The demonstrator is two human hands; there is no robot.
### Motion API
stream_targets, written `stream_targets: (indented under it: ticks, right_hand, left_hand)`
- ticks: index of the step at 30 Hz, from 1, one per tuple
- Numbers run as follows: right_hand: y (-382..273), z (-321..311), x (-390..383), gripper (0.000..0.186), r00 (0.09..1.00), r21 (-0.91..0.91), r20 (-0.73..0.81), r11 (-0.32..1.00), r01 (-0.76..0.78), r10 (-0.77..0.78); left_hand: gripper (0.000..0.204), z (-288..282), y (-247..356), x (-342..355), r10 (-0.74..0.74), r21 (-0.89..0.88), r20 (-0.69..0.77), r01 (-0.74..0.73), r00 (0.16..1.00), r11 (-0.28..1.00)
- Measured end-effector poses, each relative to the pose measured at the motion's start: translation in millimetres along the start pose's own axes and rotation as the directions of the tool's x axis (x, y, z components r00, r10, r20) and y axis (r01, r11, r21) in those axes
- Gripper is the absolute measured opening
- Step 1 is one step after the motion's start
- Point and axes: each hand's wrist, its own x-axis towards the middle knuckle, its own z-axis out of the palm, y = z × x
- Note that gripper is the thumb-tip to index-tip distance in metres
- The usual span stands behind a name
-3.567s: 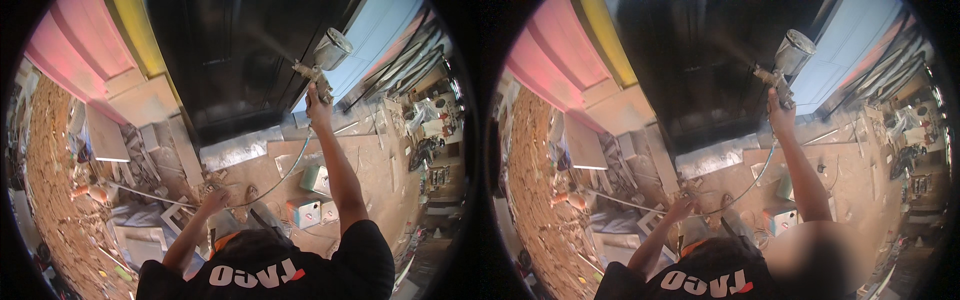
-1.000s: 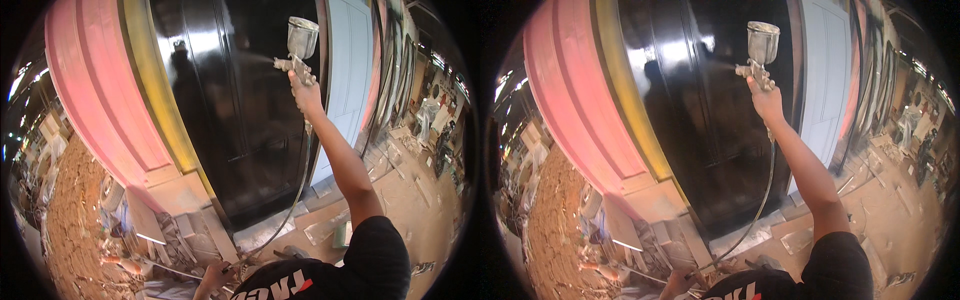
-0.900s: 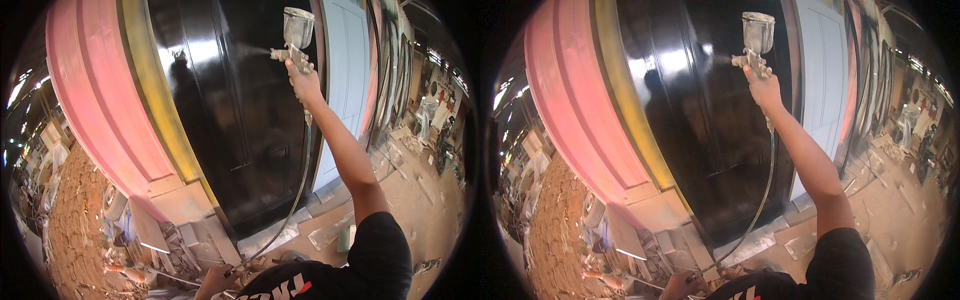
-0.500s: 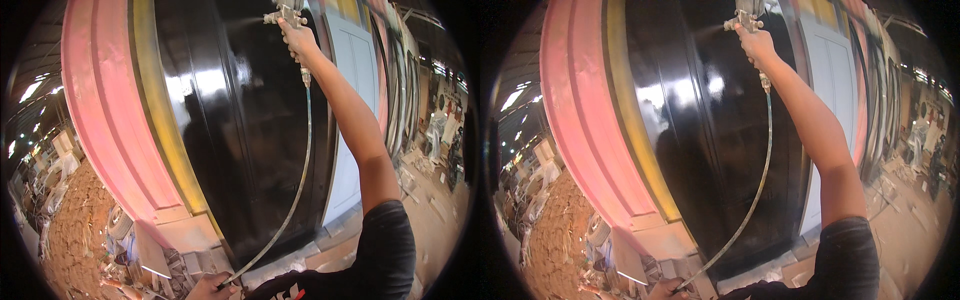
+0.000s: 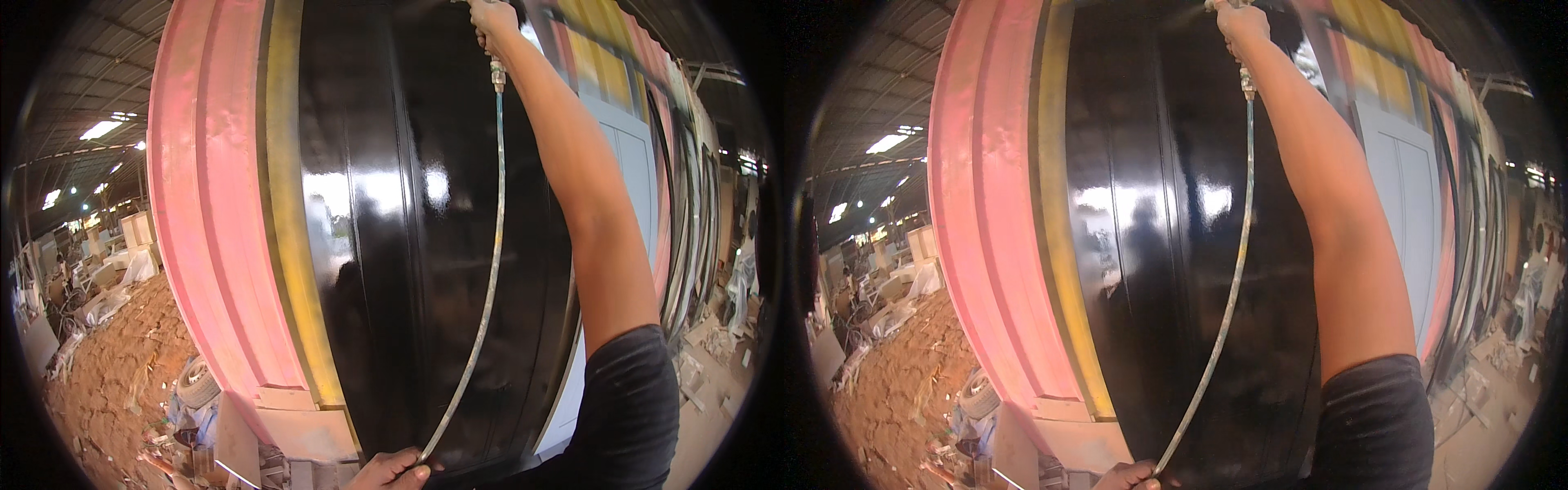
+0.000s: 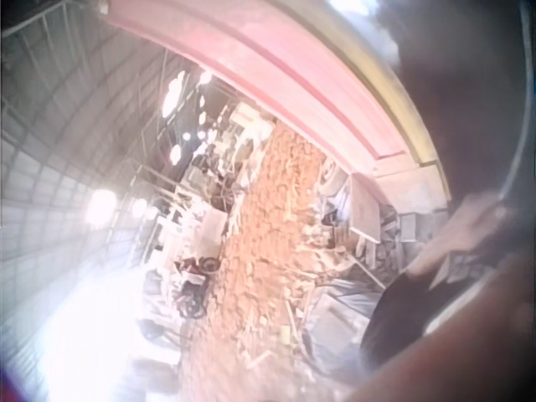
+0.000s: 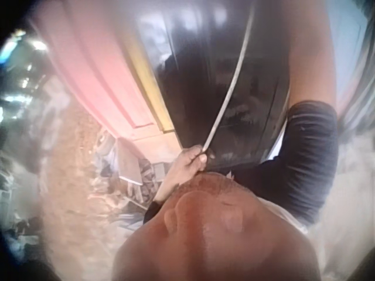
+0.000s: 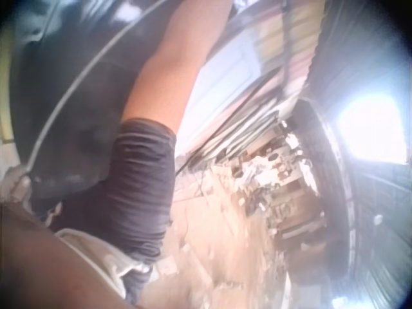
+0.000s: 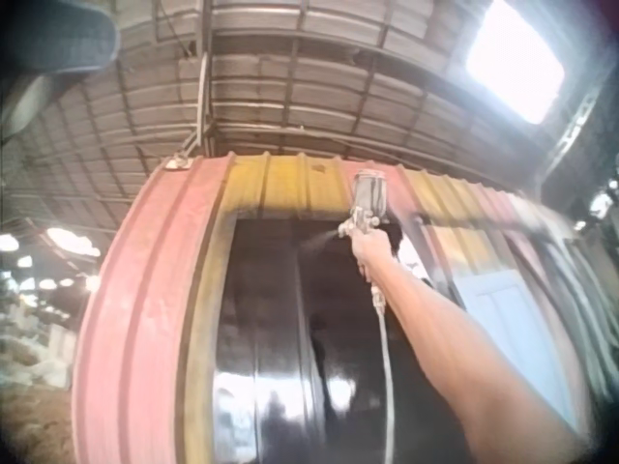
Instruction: The person pours paint from a can into a sprayer reservoir and then applies the paint to a door and its frame using a spray gun.
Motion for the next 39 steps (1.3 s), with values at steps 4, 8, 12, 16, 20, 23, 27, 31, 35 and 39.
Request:
stream_targets:
  ticks: [4, 8, 12, 16, 20, 23, 27, 31, 35, 39]
  right_hand:
    - [-45, 31, 14, 0.049, 1.000, 0.150, 0.003, 0.989, -0.008, 0.008]
    - [-46, 41, 20, 0.047, 0.999, 0.107, -0.005, 0.993, 0.045, -0.045]
    - [-24, 35, -1, 0.045, 0.994, 0.010, 0.105, 1.000, 0.026, -0.027]
    - [6, 31, -49, 0.047, 0.987, -0.102, 0.141, 0.993, -0.063, 0.077]
    - [33, 11, -121, 0.049, 0.964, -0.143, 0.169, 0.973, -0.180, 0.204]
    - [59, -3, -184, 0.046, 0.963, -0.166, 0.152, 0.966, -0.198, 0.223]
    - [83, -29, -266, 0.045, 0.957, -0.346, 0.128, 0.916, -0.204, 0.261]
    - [92, -48, -346, 0.043, 0.911, -0.378, 0.131, 0.869, -0.318, 0.390]
    - [109, -79, -421, 0.037, 0.886, -0.385, 0.079, 0.834, -0.395, 0.456]
    - [122, -106, -507, 0.033, 0.809, -0.464, 0.039, 0.727, -0.505, 0.587]
  left_hand:
    - [0.037, -14, -20, 32, 0.048, -0.048, -0.108, -0.054, 0.993, 0.997]
    - [0.063, -55, -12, 117, 0.275, -0.077, -0.300, -0.311, 0.913, 0.947]
    - [0.066, -82, 8, 220, 0.358, -0.198, -0.380, -0.453, 0.853, 0.869]
    - [0.059, -72, 32, 289, 0.372, -0.505, -0.336, -0.498, 0.866, 0.705]
    - [0.055, -25, 56, 310, 0.310, -0.691, -0.276, -0.412, 0.910, 0.594]
    - [0.045, -1, 52, 306, 0.243, -0.832, -0.229, -0.319, 0.943, 0.455]
    - [0.039, 22, 18, 260, 0.129, -0.916, -0.147, -0.184, 0.981, 0.356]
    - [0.036, 39, -41, 202, 0.130, -0.930, -0.107, -0.145, 0.986, 0.337]
    - [0.033, 69, -83, 152, 0.003, -0.943, -0.058, -0.056, 0.998, 0.328]
    - [0.032, 96, -151, 103, -0.119, -0.963, -0.016, 0.016, 0.993, 0.268]
